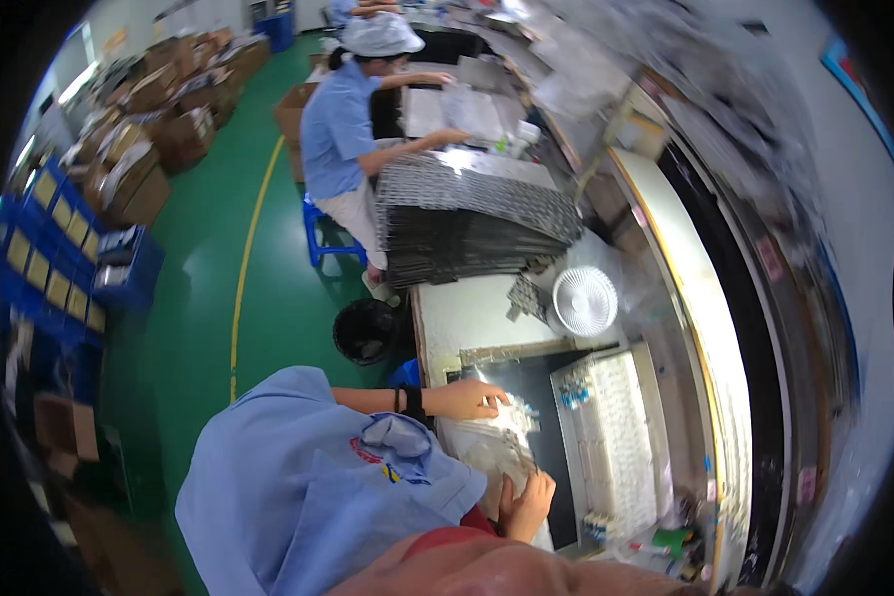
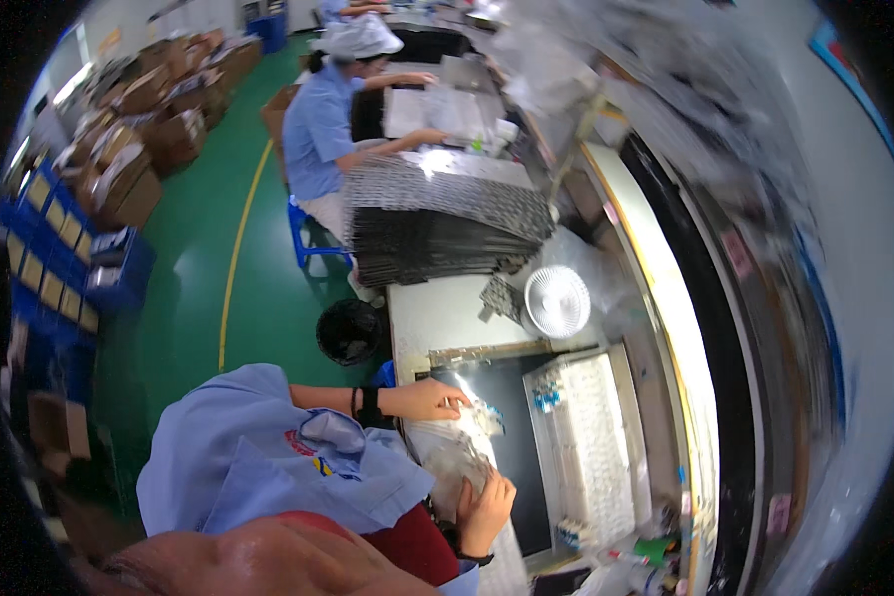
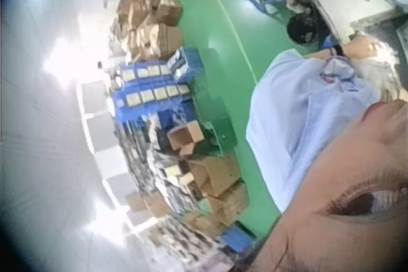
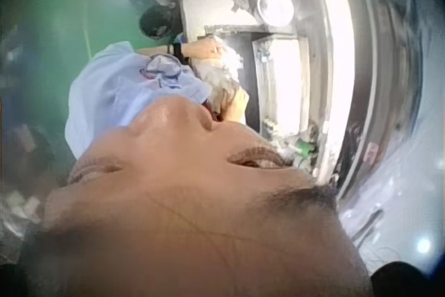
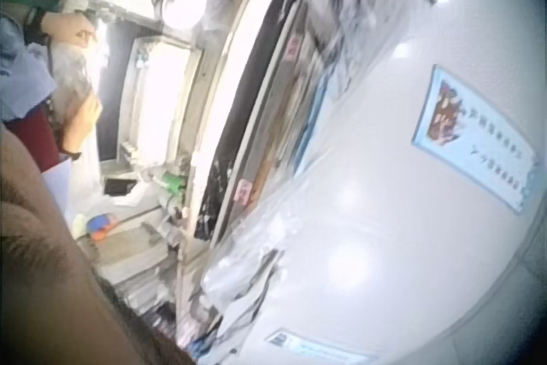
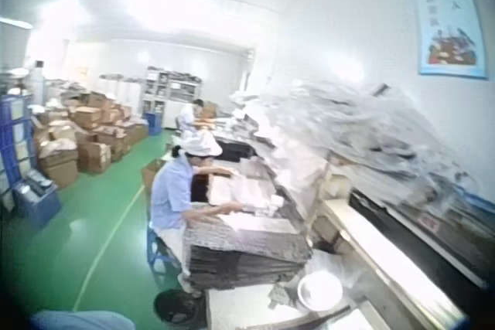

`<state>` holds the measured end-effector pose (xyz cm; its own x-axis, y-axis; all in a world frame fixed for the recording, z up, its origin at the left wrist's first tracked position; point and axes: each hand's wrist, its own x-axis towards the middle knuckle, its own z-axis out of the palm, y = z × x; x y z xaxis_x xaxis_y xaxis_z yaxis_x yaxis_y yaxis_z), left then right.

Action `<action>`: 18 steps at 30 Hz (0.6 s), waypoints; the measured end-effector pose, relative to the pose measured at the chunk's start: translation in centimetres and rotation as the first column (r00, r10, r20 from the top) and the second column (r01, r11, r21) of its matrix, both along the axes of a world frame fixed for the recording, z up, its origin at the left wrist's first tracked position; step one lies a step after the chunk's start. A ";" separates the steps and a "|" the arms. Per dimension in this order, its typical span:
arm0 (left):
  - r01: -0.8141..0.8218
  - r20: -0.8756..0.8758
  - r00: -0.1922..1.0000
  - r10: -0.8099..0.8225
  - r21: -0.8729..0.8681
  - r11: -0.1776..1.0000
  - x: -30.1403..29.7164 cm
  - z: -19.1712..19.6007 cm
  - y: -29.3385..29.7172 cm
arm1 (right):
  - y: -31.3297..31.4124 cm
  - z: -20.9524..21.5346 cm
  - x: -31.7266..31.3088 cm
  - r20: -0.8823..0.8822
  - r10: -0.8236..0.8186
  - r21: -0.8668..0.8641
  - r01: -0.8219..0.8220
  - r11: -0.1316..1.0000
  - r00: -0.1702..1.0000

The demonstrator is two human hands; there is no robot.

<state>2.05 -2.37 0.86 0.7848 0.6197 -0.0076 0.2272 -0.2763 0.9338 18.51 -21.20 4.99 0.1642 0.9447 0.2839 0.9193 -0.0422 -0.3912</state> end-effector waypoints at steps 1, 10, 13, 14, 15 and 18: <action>0.019 0.012 1.000 -0.019 -0.001 1.000 0.0 0.0 0.0 | 0.0 -0.4 0.2 0.009 0.005 0.004 -0.005 1.000 1.000; 0.036 -0.014 0.999 -0.036 0.030 0.999 1.0 -1.7 -0.3 | -0.2 -2.3 1.5 0.054 0.066 -0.003 -0.066 0.998 0.996; 0.008 -0.079 0.997 -0.004 0.056 0.998 0.5 -1.7 -0.6 | 0.1 -2.5 2.1 0.044 0.121 0.032 -0.122 0.992 0.992; 0.001 -0.077 0.997 0.004 0.057 0.998 0.5 -1.5 -0.6 | 0.2 -2.2 2.0 0.033 0.103 0.003 -0.103 0.995 0.994; 0.004 -0.063 0.998 -0.001 0.060 0.998 0.5 -1.3 -0.6 | 0.3 -2.1 1.9 0.023 0.083 -0.027 -0.082 0.996 0.996; 0.004 -0.062 0.998 0.000 0.068 0.998 0.4 -1.4 -0.6 | 0.3 -1.8 1.8 0.009 0.092 -0.018 -0.092 0.996 0.996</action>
<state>2.49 -3.00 -0.55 0.7852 0.6190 -0.0141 0.2835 -0.3393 0.8969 20.29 -20.85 3.16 0.0732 0.9604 0.2687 0.9236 0.0364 -0.3817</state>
